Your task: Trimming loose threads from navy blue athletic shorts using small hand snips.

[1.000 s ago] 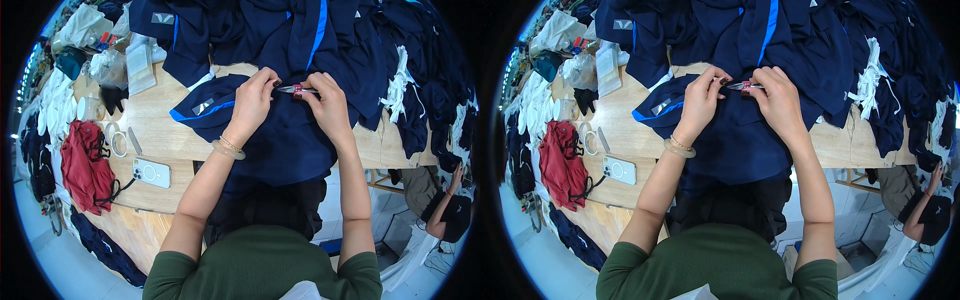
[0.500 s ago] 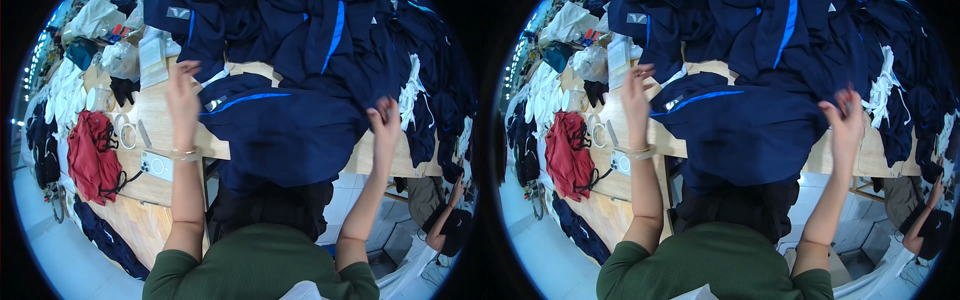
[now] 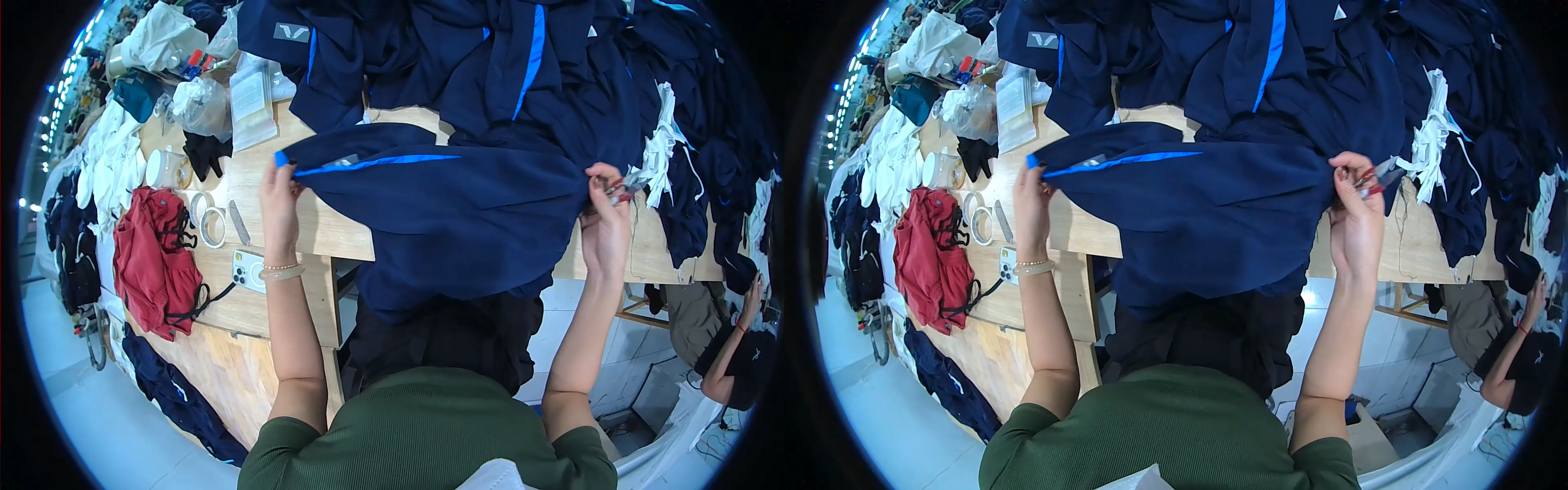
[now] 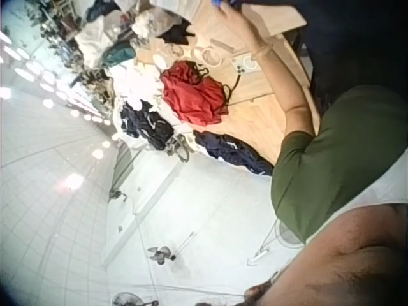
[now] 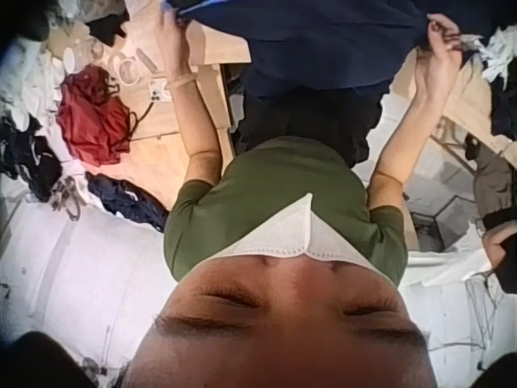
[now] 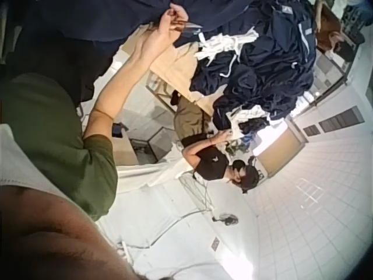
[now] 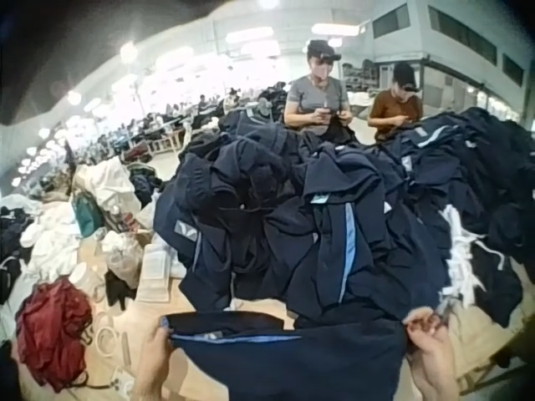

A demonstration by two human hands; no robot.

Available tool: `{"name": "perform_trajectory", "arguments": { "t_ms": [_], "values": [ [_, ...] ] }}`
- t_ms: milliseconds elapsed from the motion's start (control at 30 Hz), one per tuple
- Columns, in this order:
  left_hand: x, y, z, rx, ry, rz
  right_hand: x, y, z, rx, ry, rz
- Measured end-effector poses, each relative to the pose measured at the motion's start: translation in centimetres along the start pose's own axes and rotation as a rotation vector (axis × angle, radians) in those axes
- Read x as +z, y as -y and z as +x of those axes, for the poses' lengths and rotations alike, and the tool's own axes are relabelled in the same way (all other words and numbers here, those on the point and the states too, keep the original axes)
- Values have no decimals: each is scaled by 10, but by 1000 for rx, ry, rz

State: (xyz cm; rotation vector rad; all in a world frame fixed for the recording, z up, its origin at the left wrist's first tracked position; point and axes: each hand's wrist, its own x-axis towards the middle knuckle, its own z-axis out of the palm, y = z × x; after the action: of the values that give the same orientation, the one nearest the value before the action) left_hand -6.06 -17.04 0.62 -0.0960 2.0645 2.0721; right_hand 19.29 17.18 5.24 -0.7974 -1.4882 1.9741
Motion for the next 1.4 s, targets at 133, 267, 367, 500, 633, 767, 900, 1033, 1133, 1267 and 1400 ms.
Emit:
{"name": "perform_trajectory", "arguments": {
  "t_ms": [133, 267, 367, 500, 633, 767, 900, 1033, 1133, 1267, 1400],
  "values": [
    [-22, -53, -6, 332, -209, -324, -21, 59, 0, -388, -100, 146],
    [4, -86, -33, 582, -161, 201, -56, 78, 18, -544, -232, -157],
    [37, -29, -19, 200, 3, 351, -88, 17, 52, -475, -260, -513],
    [29, 31, -2, 82, 99, 453, -97, -27, 56, -335, -271, -357],
    [23, 29, -5, 112, 173, 314, -108, -28, 54, -334, -229, -277],
    [19, 27, -6, 162, 289, 432, -114, -29, 54, -333, -275, -323],
    [25, 29, -7, 132, 328, 383, -116, -32, 56, -313, -257, -305],
    [41, 26, 2, 109, 269, 369, -113, -27, 55, -296, -264, -335],
    [47, 22, 9, 246, 272, 403, -119, -28, 59, -300, -251, -351],
    [54, -4, 0, 190, 310, 125, -105, -14, 53, -422, -434, -1165],
    [79, -46, -24, -108, 521, -436, -22, 11, 38, -594, -379, -718]
  ]
}}
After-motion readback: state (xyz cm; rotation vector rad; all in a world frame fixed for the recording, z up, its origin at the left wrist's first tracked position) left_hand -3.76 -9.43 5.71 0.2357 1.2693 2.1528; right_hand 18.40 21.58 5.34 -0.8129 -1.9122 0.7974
